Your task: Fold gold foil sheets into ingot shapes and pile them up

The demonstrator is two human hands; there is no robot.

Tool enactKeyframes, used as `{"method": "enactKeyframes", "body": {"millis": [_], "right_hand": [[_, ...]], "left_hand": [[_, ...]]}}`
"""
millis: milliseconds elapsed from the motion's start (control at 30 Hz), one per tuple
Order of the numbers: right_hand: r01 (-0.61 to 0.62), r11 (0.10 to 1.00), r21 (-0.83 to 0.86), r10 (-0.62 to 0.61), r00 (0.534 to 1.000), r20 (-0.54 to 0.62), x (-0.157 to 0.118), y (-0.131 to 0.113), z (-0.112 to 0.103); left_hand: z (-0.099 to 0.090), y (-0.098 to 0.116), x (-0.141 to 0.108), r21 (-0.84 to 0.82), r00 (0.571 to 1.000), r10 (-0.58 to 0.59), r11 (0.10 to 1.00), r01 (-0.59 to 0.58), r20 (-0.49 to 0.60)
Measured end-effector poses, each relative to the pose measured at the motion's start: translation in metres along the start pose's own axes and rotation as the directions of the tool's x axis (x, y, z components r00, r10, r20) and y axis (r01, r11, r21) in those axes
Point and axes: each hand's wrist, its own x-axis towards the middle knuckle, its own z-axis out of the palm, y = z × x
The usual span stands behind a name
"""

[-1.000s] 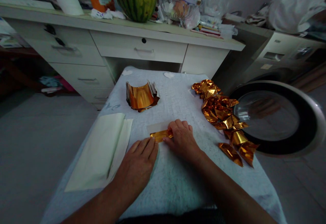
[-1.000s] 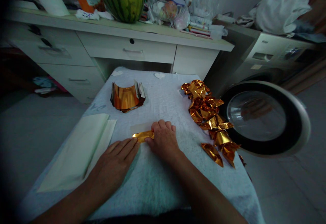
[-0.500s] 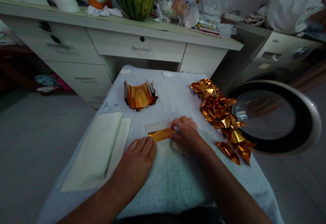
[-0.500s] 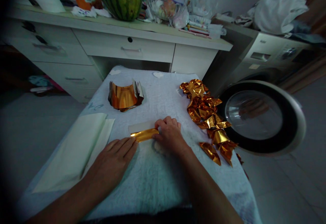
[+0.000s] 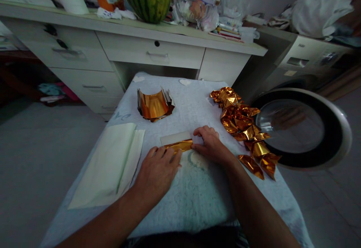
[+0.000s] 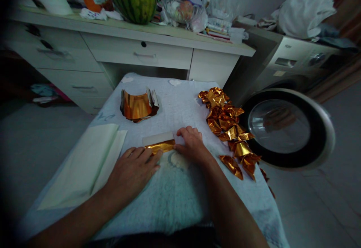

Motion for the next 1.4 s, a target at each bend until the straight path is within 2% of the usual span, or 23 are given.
{"method": "enactKeyframes", "body": {"millis": [200,300,433,600,833,1033,1233,1400], "right_hand": [[0.109,0.989,0.097,-0.100,0.991,-0.091,-0.002,-0.004,-0.002],[0.192,0.972,0.134,-0.186,0.981,-0.056,-0.004,-0.011,-0.003],[0.225,0.967,0.115,-0.227,0.974,-0.001,-0.005,-0.014,-0.002],[0.235,0.967,0.101,-0.235,0.972,-0.017,-0.004,-0.012,0.001],[0.265,0.958,0.114,-0.259,0.964,-0.060,-0.003,-0.013,0.003],[0.270,0.947,0.174,-0.259,0.962,-0.085,-0.004,-0.014,0.003],[0.292,0.919,0.265,-0.261,0.954,-0.146,-0.002,-0.016,0.002],[0.224,0.903,0.366,-0.185,0.973,-0.138,-0.002,-0.018,0.000]], "left_hand": [[0.009,0.000,0.000,-0.132,0.998,-0.010,0.991,0.001,-0.068],[0.019,-0.002,-0.001,-0.226,0.993,-0.002,0.974,-0.026,-0.122],[0.022,-0.007,0.003,-0.340,0.989,-0.064,0.940,0.016,-0.131],[0.021,-0.011,0.010,-0.377,0.984,-0.113,0.925,0.052,-0.140],[0.025,-0.013,0.012,-0.359,0.961,-0.127,0.933,0.031,-0.247],[0.026,-0.019,0.010,-0.411,0.940,-0.178,0.910,0.045,-0.291],[0.020,-0.019,0.009,-0.490,0.933,-0.260,0.865,0.110,-0.250],[0.012,-0.021,0.010,-0.509,0.942,-0.262,0.852,0.123,-0.211]]}}
